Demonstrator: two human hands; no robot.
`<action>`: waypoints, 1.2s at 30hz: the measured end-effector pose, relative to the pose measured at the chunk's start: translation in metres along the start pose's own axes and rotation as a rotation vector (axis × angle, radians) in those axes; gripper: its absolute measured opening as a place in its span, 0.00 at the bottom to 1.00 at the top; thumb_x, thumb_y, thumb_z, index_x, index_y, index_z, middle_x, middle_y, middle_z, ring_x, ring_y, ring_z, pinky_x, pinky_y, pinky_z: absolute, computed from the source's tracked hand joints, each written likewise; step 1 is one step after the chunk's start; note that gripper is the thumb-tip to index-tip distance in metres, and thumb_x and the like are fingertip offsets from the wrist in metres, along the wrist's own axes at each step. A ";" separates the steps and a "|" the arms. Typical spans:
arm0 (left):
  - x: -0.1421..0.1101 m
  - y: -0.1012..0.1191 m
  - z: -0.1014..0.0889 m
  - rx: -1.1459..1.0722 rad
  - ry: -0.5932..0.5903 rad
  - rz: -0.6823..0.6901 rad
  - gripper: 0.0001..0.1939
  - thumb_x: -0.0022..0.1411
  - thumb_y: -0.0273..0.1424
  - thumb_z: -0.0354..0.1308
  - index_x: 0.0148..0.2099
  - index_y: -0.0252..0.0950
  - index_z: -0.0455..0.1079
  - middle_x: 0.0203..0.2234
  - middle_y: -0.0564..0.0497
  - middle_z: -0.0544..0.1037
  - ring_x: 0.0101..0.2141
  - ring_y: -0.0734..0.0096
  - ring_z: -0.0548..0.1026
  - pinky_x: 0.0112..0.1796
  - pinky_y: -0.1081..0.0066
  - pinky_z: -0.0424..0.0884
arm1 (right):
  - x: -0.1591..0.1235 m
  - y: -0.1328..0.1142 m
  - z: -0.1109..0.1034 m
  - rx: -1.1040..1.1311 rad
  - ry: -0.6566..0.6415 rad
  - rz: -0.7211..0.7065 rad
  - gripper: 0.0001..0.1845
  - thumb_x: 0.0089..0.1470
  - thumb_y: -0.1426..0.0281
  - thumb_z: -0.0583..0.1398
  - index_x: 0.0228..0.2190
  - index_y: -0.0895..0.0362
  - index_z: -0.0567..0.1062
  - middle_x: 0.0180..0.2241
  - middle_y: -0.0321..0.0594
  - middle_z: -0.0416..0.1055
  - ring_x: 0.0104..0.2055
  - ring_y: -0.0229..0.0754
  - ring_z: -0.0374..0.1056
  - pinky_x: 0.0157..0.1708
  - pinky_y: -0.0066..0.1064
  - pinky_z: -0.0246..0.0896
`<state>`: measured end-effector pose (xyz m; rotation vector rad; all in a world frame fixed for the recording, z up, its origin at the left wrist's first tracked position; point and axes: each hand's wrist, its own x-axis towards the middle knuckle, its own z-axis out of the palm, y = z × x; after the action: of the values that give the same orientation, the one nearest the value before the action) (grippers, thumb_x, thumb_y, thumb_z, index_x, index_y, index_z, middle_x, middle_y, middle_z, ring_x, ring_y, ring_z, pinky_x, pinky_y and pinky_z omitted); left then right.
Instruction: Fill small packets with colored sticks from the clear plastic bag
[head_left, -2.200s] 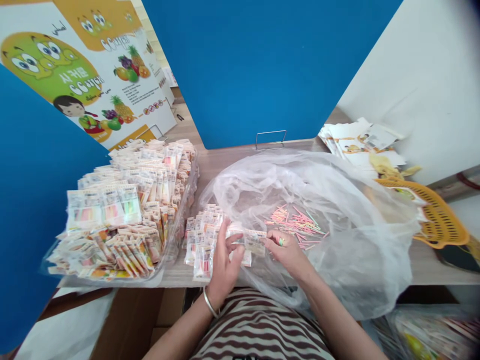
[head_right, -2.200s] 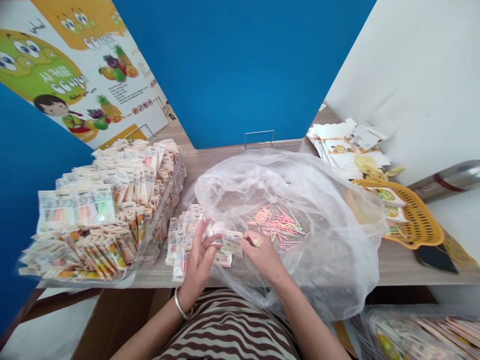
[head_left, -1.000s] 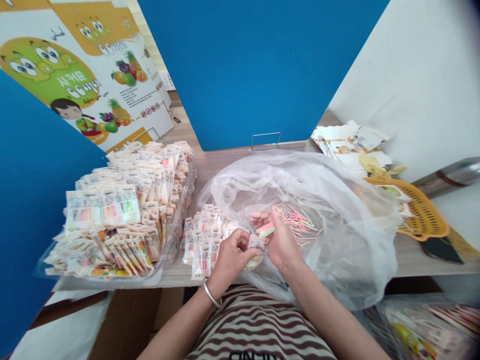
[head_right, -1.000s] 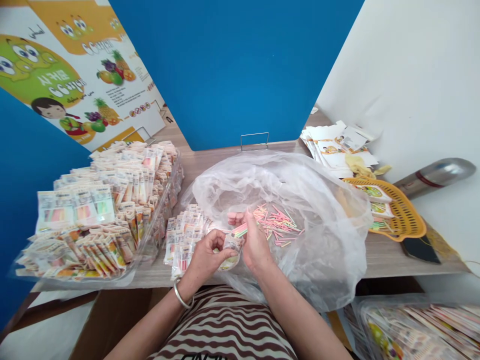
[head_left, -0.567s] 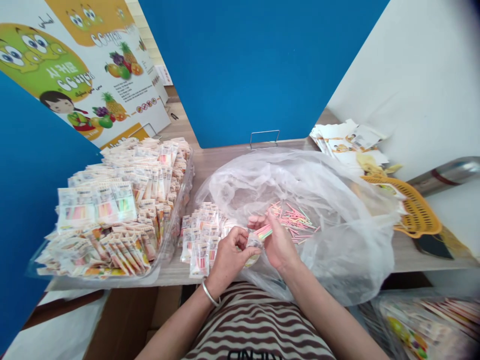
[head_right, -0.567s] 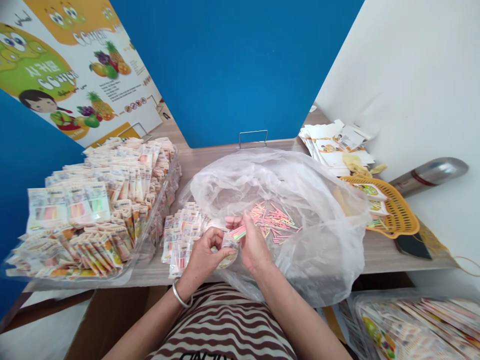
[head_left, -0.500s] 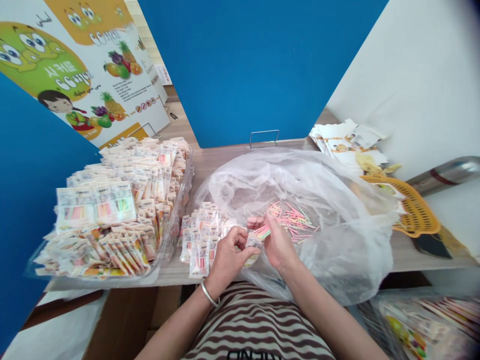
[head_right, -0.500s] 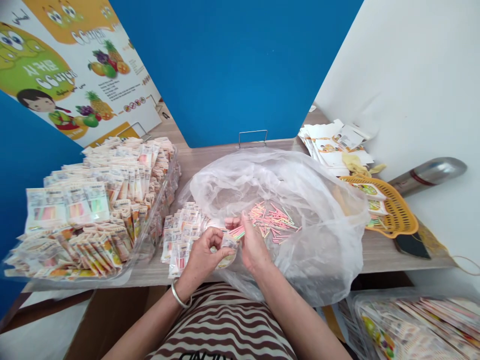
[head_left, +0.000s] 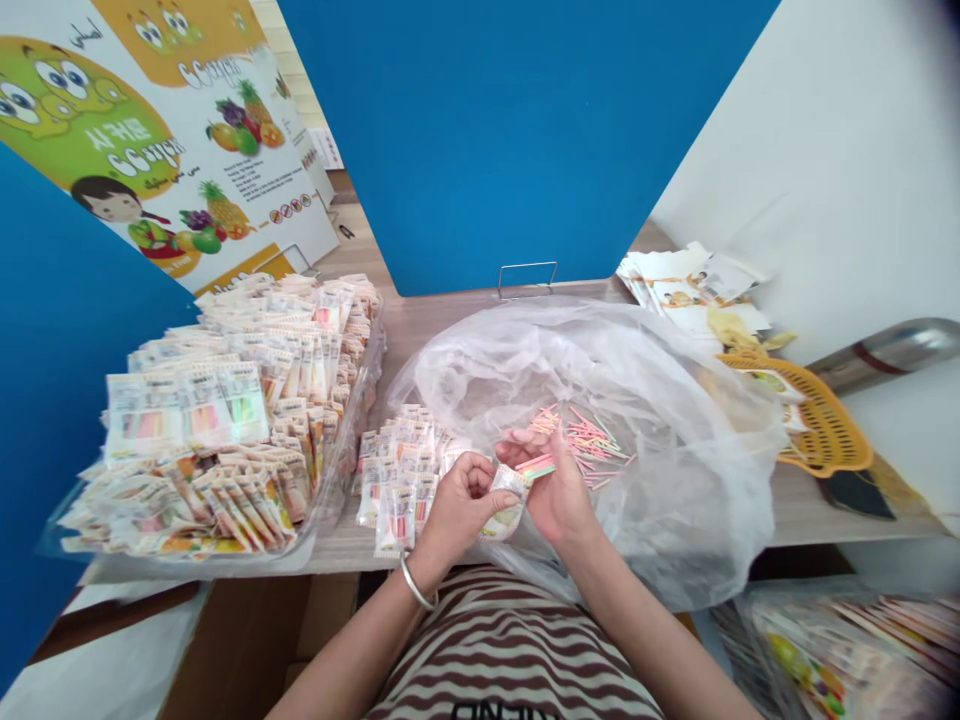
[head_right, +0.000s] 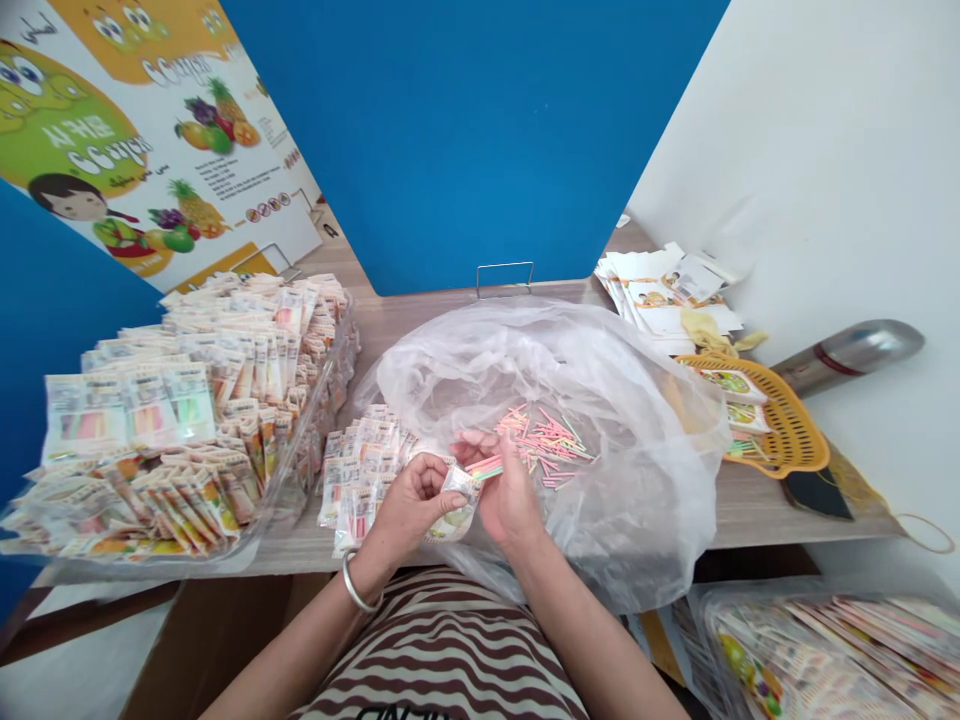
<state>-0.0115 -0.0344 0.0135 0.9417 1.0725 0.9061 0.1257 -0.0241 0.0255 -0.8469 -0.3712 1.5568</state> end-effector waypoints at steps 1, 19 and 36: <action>0.000 0.000 0.001 0.041 0.014 0.017 0.24 0.45 0.34 0.74 0.39 0.38 0.63 0.22 0.60 0.72 0.24 0.76 0.68 0.28 0.74 0.61 | 0.000 -0.001 0.000 0.009 0.002 0.029 0.24 0.55 0.45 0.61 0.31 0.51 0.83 0.38 0.41 0.80 0.39 0.47 0.73 0.45 0.40 0.67; -0.009 -0.003 0.006 0.382 0.232 0.344 0.15 0.52 0.33 0.70 0.39 0.38 0.68 0.29 0.55 0.73 0.31 0.71 0.72 0.34 0.72 0.67 | 0.004 -0.007 0.000 0.137 0.052 0.305 0.22 0.56 0.50 0.62 0.26 0.55 0.81 0.30 0.42 0.79 0.38 0.46 0.74 0.43 0.38 0.68; -0.001 -0.001 0.008 0.126 0.136 0.130 0.22 0.48 0.33 0.71 0.41 0.39 0.62 0.23 0.61 0.70 0.24 0.76 0.67 0.30 0.74 0.62 | -0.005 -0.013 0.008 -0.136 0.044 -0.135 0.20 0.55 0.48 0.61 0.29 0.51 0.82 0.39 0.44 0.80 0.44 0.52 0.73 0.44 0.43 0.65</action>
<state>-0.0042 -0.0374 0.0141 1.0758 1.2057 1.0309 0.1289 -0.0241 0.0411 -0.9405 -0.4969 1.3976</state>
